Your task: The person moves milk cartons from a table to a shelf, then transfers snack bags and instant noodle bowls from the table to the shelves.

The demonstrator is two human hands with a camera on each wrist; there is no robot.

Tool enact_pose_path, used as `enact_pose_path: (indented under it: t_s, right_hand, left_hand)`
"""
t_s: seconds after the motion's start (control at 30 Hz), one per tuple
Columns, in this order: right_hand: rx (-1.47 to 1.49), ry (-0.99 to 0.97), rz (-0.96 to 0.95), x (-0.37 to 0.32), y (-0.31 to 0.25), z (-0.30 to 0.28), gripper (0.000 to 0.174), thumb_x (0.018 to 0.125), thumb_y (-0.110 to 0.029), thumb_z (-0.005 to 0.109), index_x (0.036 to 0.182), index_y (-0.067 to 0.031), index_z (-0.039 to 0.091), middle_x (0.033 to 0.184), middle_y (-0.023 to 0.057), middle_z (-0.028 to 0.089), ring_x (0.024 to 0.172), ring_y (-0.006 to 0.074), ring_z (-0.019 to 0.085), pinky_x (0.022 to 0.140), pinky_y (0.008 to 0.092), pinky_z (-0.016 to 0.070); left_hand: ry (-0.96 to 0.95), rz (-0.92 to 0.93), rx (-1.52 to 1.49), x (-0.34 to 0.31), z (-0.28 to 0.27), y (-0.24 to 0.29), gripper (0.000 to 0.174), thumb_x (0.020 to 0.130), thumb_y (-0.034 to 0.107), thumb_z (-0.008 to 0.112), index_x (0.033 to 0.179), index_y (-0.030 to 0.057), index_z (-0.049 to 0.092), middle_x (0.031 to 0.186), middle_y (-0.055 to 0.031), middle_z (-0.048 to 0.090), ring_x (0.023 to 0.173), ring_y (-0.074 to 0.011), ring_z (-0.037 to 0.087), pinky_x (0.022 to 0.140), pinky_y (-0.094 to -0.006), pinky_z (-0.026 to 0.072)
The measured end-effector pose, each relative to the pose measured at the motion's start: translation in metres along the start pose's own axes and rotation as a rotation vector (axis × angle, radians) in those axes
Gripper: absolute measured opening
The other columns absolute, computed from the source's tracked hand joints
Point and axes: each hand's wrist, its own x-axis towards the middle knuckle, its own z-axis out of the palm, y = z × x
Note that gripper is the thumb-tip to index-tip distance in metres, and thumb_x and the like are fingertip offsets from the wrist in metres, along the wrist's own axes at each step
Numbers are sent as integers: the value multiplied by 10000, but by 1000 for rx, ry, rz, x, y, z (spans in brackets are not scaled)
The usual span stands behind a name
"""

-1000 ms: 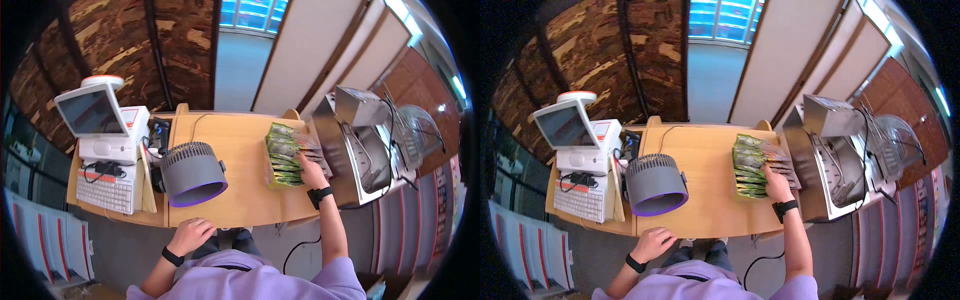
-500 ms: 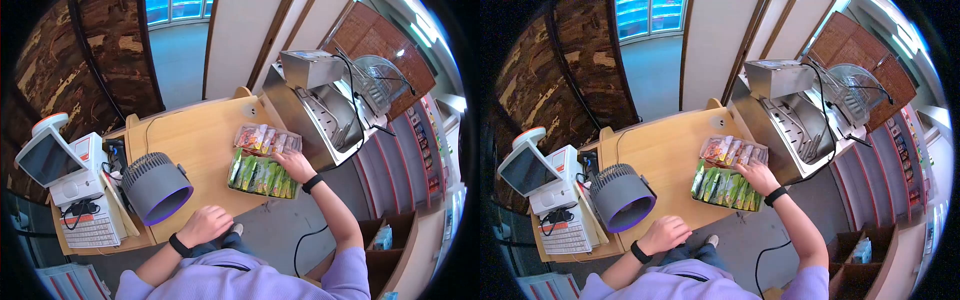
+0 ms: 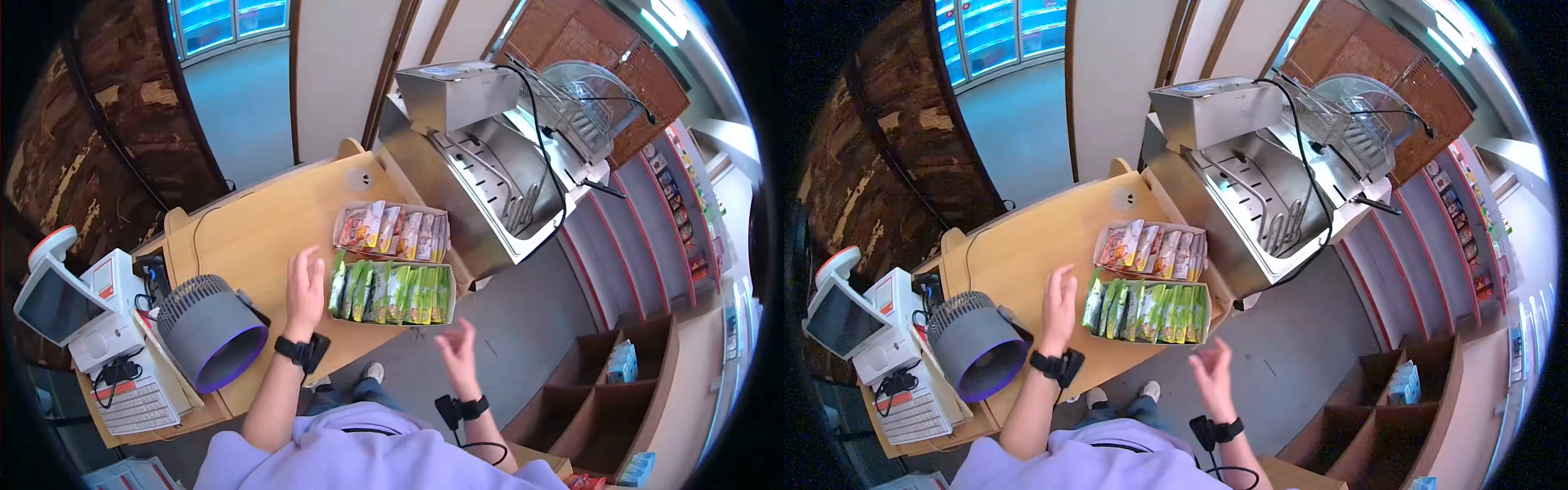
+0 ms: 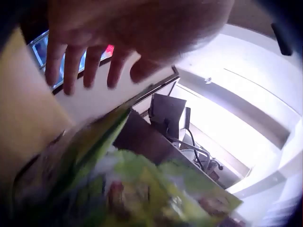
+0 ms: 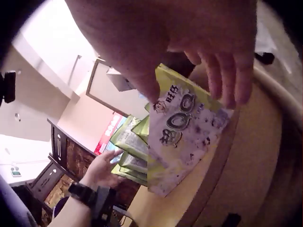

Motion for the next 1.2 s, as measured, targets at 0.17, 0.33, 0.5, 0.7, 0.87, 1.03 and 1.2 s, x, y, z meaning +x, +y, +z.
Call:
enact_pose_path:
  t_s: [0.17,0.33,0.5,0.7,0.87,1.03,1.2]
  right_hand:
    - [91,-235,188,-3,2,14,771,877,-228,637,1392,-5,109,1060,152,593,981,191,585,849,312,474]
    - [392,-248,261,11,17,25,843,866,-183,635,1413,-3,19,1061,165,592,946,215,594,812,324,492]
    - [765,-213,533,-3,2,41,875,861,-114,604,1433,-23,-52,1145,198,539,961,247,593,845,369,498]
    - [782,-271,540,-3,-1,55,950,832,-214,675,1439,-38,-34,1287,161,440,1122,232,493,925,390,427]
    - [880,-233,525,12,-2,45,939,821,-226,685,1452,-100,1,1325,151,388,1146,230,462,931,414,388]
    - [861,-181,459,15,8,27,896,831,-351,649,1461,-245,21,1418,59,291,1234,239,347,929,531,330]
    - [1022,-255,493,17,22,36,630,875,-428,579,1392,-272,253,1294,-1,431,1225,246,380,965,634,277]
  left_hand:
    - [-392,345,604,58,9,58,214,890,214,513,1024,55,568,982,-147,597,916,-343,578,774,-427,476]
    - [-375,451,753,121,53,52,227,842,148,522,1054,78,563,1006,-147,603,905,-353,582,765,-451,483]
    - [-843,381,842,162,97,-9,567,757,31,495,1310,132,428,1255,-156,512,1126,-341,519,927,-429,441]
    - [-1024,215,840,162,115,-25,520,712,21,488,1231,54,495,1204,-217,544,1113,-380,510,938,-429,416]
    - [-1208,178,680,147,85,-19,489,731,95,548,1215,39,515,1185,-204,574,1110,-354,529,926,-388,432]
    - [-1370,9,676,132,75,-33,462,656,94,592,1114,34,589,1073,-182,634,1012,-295,591,857,-354,467]
    - [-1187,152,466,112,81,-24,443,639,52,614,1079,9,615,1061,-190,643,1004,-288,604,834,-349,476]
